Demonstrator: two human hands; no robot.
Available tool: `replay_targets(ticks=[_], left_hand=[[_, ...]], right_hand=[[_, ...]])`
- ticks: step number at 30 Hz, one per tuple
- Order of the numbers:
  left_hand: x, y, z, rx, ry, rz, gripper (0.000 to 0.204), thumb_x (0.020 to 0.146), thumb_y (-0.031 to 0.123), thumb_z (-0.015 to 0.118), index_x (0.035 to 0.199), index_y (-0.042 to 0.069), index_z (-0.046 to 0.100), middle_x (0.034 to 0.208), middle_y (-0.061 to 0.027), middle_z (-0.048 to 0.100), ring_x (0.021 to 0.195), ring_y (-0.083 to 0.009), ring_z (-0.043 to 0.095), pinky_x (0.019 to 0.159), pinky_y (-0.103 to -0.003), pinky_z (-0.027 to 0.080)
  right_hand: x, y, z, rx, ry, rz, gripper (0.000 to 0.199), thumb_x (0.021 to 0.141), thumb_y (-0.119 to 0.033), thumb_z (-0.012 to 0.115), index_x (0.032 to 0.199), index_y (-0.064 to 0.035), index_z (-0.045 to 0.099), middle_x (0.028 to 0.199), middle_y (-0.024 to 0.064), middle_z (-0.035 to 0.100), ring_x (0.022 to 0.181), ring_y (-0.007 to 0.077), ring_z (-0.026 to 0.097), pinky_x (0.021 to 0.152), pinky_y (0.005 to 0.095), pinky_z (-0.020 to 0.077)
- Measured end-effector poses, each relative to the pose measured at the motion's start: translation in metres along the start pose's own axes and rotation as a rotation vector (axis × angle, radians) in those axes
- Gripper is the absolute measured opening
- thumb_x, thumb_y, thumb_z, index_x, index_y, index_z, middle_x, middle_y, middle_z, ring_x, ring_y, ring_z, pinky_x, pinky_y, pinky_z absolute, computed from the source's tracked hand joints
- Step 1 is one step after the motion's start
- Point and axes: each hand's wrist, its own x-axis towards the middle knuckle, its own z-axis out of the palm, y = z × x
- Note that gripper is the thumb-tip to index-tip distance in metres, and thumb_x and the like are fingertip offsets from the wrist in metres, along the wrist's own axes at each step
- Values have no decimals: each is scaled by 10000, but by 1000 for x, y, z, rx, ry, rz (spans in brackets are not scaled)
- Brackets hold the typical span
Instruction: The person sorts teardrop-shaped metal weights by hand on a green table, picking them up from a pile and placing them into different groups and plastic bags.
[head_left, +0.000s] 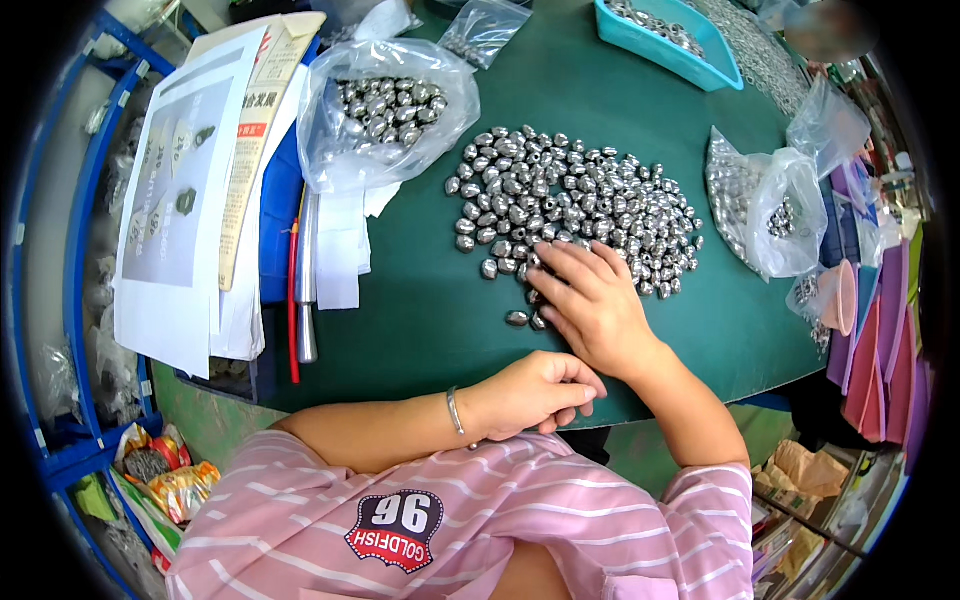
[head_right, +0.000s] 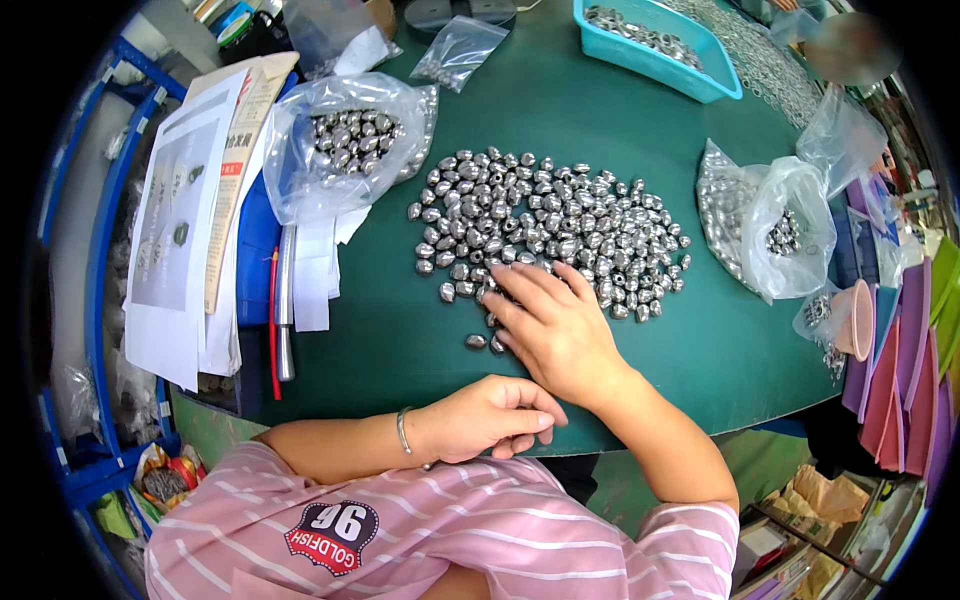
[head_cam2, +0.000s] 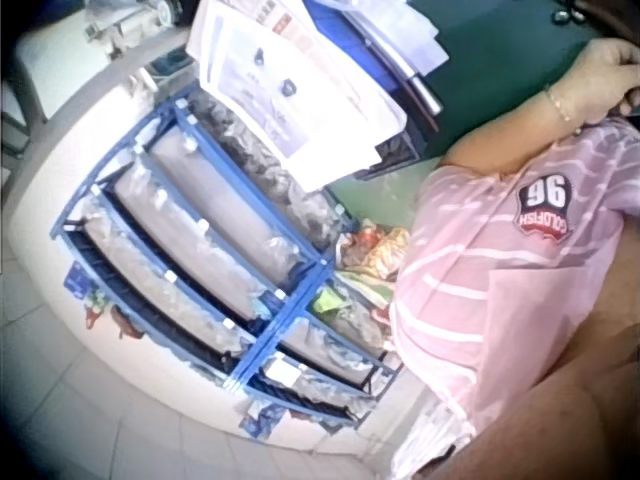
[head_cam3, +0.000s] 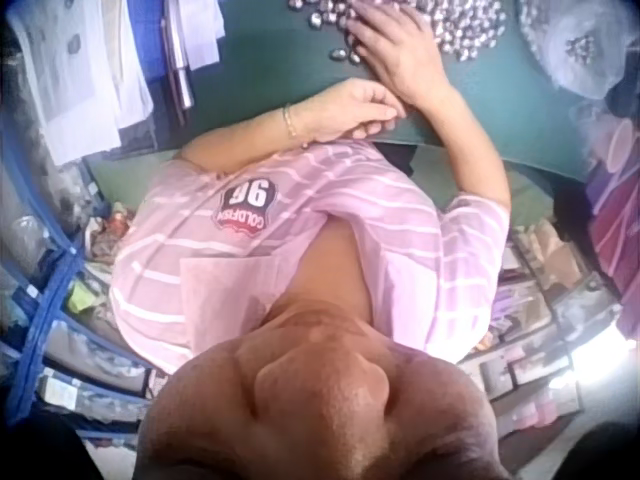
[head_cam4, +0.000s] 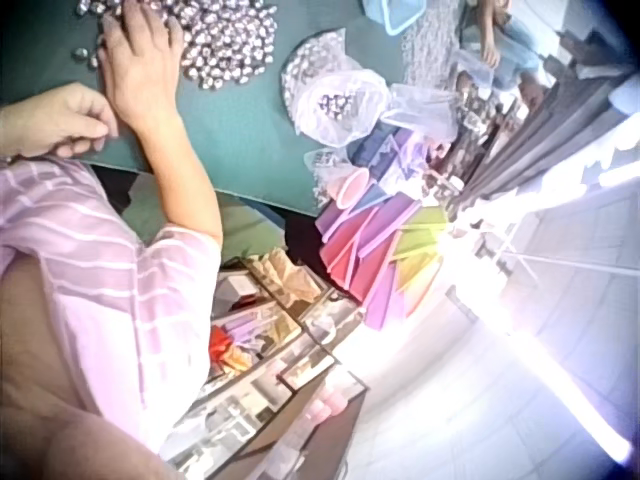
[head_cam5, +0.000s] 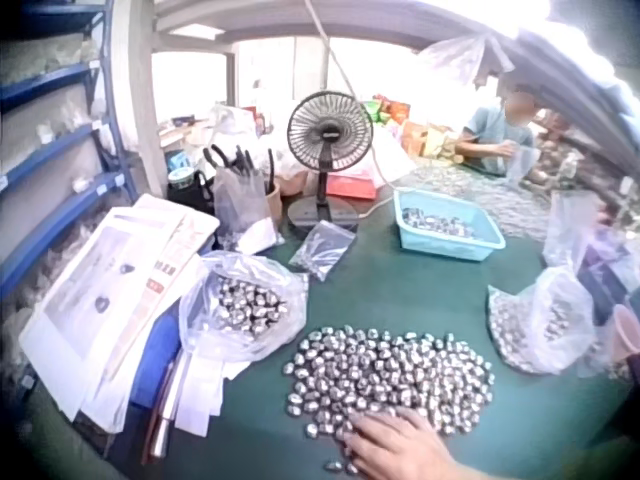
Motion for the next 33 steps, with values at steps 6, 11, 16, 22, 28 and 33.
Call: replay_targets(ticks=[6, 11, 16, 22, 28, 33], left_hand=[[3, -5, 0, -83, 5, 26, 191, 947, 119, 526, 1061, -26, 575, 849, -71, 575, 619, -74, 489, 466, -188, 406], [5, -6, -1, -101, -9, 17, 174, 940, 95, 524, 1056, -27, 570, 842, -59, 552, 602, -67, 474, 446, -187, 389], [5, -4, -3, -101, -2, 92, 166, 928, 74, 527, 1049, -32, 567, 843, -60, 552, 583, -65, 467, 432, -182, 372], [-1, 5, 1, -153, 66, 157, 113, 922, 60, 523, 999, -12, 564, 826, -56, 563, 598, -66, 490, 443, -191, 380], [-3, 5, -4, -421, 116, 374, 255, 991, 247, 459, 973, 23, 579, 799, -25, 566, 618, -70, 507, 478, -201, 392], [-1, 2, -4, -306, 133, 433, 281, 987, 268, 487, 1027, 11, 594, 763, -16, 560, 614, -65, 505, 482, -198, 387]], right_hand=[[-9, 9, 3, 146, 101, -102, 320, 691, -84, 718, 1005, -101, 662, 1166, 86, 586, 1055, 263, 559, 933, 445, 411], [46, -8, 11, 91, 147, -130, 218, 694, -97, 716, 904, -78, 659, 881, 31, 593, 828, 226, 549, 697, 355, 412], [64, -21, 21, 26, -75, -84, 244, 681, -81, 715, 913, -60, 641, 884, 64, 582, 790, 253, 556, 708, 371, 434], [31, -20, -9, 545, 17, 383, 290, 667, 46, 663, 936, -45, 605, 875, 90, 608, 811, 201, 629, 632, 289, 480], [-36, -19, 3, 1232, 391, 546, 452, 754, 56, 674, 1164, -11, 496, 1028, 107, 664, 930, 132, 612, 784, 253, 446], [-56, -32, 9, 1145, 464, 488, 499, 754, 54, 688, 1199, -6, 473, 1063, 115, 667, 972, 134, 609, 829, 270, 432]])
